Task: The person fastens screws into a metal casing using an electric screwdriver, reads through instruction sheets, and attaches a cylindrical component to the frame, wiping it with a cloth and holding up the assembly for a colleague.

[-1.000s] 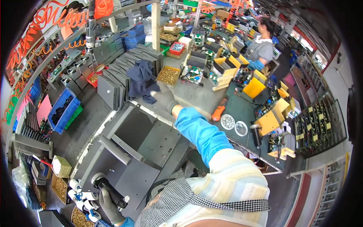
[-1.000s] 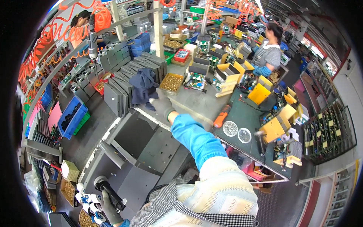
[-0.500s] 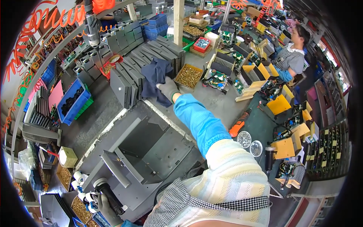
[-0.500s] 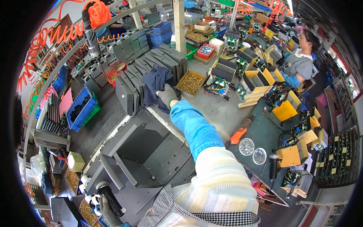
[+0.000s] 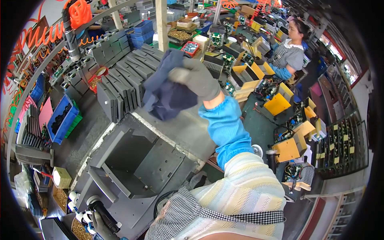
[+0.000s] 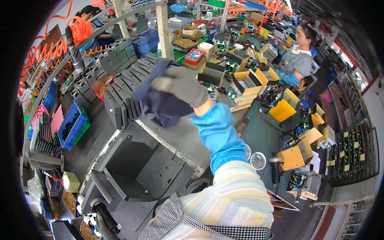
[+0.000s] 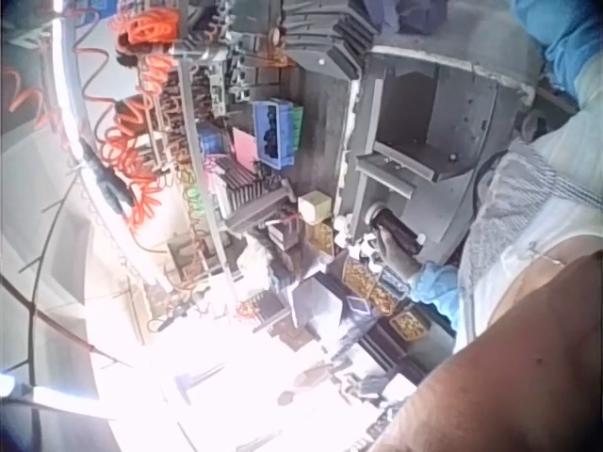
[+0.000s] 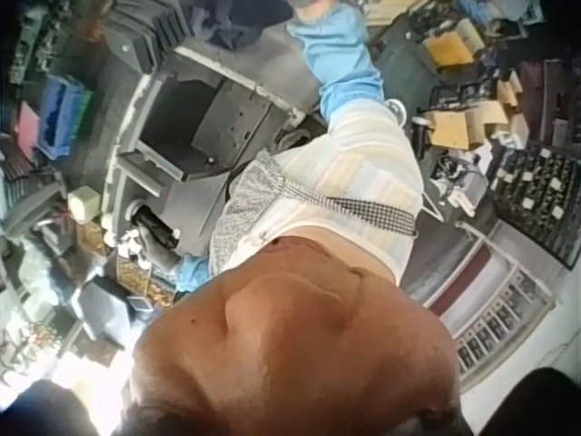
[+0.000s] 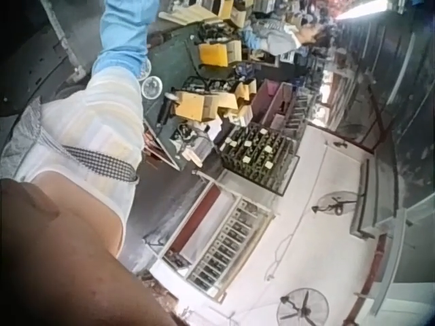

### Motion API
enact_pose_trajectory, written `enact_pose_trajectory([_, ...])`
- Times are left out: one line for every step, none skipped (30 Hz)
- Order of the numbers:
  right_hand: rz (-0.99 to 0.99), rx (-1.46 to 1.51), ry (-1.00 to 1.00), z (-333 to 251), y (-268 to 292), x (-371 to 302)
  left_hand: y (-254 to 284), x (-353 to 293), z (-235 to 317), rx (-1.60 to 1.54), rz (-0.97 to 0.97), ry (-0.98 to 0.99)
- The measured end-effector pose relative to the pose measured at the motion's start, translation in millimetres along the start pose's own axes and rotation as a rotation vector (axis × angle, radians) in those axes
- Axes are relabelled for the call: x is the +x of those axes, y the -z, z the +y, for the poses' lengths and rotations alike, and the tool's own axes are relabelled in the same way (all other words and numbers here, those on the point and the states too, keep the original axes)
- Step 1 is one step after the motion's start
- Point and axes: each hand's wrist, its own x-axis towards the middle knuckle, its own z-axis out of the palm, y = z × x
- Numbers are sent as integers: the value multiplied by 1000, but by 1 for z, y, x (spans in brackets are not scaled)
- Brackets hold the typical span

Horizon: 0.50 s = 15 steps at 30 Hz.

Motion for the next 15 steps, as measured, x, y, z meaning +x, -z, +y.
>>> enact_pose_trajectory([-168, -647, 219, -1, 11, -4, 3, 3, -4, 2, 0, 9])
enact_pose_trajectory([-368, -978, 14, -18, 2, -4, 13, 8, -14, 9, 5, 17])
enact_pose_trajectory([-391, -959, 13, -17, 1, -8, 17, 14, -26, 14, 29, 31])
enact_pose_trajectory([-492, -972, -51, -15, -5, -10, 22, 14, -37, 90, 15, -156])
enact_pose_trajectory([-603, -976, -109, -13, -9, -13, 33, 18, -51, 179, 7, -336])
enact_pose_trajectory([-464, -741, -245, -24, 1, -21, 60, 50, -73, 328, -58, -311])
enact_pose_trajectory([-309, -384, -191, -37, -14, -30, 64, 43, -78, 128, -32, -149])
enact_pose_trajectory([-224, -461, -127, -27, 4, -38, 53, 45, -71, 639, -74, -639])
enact_pose_trajectory([-332, -405, -222, -44, -9, -42, 35, 30, -40, 427, -83, -395])
enact_pose_trajectory([-502, -729, -156, -41, -6, -42, 27, 36, -35, 432, -60, -472])
enact_pose_trajectory([-580, -961, -91, -33, -17, -45, 16, 30, -26, 114, -40, -254])
enact_pose_trajectory([-534, -852, -9, -29, -29, -51, 28, 36, -41, 265, -17, -471])
enact_pose_trajectory([-559, -604, -114, -48, -41, -52, 20, 42, -35, 183, -25, -250])
enact_pose_trajectory([-393, -447, -83, -36, -41, -62, 17, 39, -34, 115, 5, -183])
enact_pose_trajectory([-363, -307, -35, -36, -38, -65, 17, 32, -33, 43, 15, -119])
